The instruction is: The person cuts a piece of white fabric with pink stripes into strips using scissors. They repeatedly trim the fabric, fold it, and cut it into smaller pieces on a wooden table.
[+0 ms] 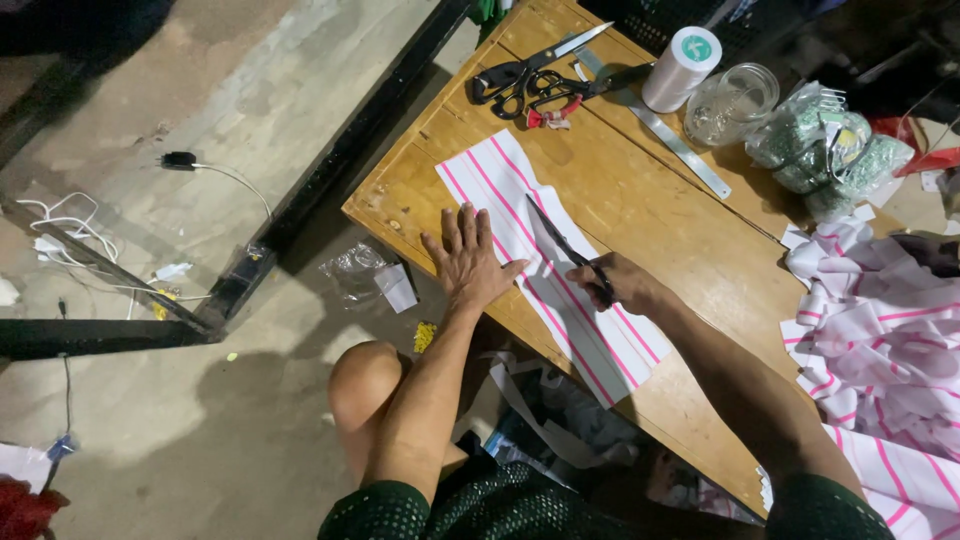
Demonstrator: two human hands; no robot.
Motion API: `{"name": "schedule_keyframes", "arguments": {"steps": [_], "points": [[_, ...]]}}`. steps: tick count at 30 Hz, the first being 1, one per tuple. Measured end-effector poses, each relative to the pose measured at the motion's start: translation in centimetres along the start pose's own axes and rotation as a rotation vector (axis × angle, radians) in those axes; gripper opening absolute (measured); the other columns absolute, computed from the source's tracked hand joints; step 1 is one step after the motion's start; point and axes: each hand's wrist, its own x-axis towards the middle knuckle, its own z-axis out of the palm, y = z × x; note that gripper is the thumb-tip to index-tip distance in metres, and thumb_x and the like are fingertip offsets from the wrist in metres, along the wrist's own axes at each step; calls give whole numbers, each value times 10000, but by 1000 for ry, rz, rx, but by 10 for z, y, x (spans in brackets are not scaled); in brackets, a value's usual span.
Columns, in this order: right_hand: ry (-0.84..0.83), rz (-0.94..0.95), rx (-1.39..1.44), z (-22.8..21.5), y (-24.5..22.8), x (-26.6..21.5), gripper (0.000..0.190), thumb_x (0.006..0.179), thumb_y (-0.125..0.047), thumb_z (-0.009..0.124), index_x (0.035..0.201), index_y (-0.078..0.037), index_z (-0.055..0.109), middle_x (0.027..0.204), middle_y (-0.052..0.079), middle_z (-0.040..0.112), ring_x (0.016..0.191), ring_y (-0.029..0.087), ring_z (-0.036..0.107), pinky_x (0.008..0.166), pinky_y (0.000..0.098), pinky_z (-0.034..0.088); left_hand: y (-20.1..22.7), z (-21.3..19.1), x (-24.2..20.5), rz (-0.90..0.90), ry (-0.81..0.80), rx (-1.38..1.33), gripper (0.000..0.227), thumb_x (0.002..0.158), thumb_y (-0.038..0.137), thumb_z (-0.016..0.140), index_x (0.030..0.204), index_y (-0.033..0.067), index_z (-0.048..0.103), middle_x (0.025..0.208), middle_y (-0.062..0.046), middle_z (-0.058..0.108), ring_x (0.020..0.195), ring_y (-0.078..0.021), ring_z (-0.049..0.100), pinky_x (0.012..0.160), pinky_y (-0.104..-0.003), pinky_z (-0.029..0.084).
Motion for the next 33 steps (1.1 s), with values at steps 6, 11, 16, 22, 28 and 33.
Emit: {"name": "schedule_keyframes", "arguments": {"steps": [6,11,16,22,28,33], "points": [[4,21,-22,5,10,-41,455,727,-336,856,604,33,619,458,147,517,402,238,575,379,320,500,0,4,4,-13,-9,8,1050,856,767,533,1621,111,239,1704,-181,148,1578,-389,-1,1129,-749,-35],[15,13,3,9,11,-30,432,746,-334,841,616,0,600,473,127,512,419,224,576,396,303,488,1,-2,1,-8,-37,15,1047,867,754,535,1627,108,218,1707,-191,110,1575,-393,-34,1128,-751,-29],[24,-1,54,8,6,12,384,739,-300,844,658,15,640,500,123,519,425,214,570,376,315,496,1,-6,2,-16,-38,13,1037,870,739,546,1625,105,224,1704,-198,110,1574,-397,-31,1121,-753,-3],[14,-18,50,15,-2,21,395,717,-304,860,646,16,640,484,112,513,412,199,568,355,299,495,-1,-2,4,-16,-29,-14,1062,844,746,574,1620,107,232,1698,-210,123,1571,-419,-19,1121,-753,48],[42,-77,-55,13,9,27,389,776,-299,806,597,-1,630,442,130,512,363,206,552,331,298,477,1,-7,2,-16,-36,-21,1059,856,745,575,1626,108,223,1703,-210,112,1574,-415,-27,1126,-754,24],[59,-46,13,20,-5,18,365,759,-262,820,607,13,634,454,128,498,383,207,563,344,308,500,0,-3,3,-20,-41,-20,1079,847,775,546,1626,104,219,1704,-215,101,1574,-416,-39,1122,-762,-14]]}}
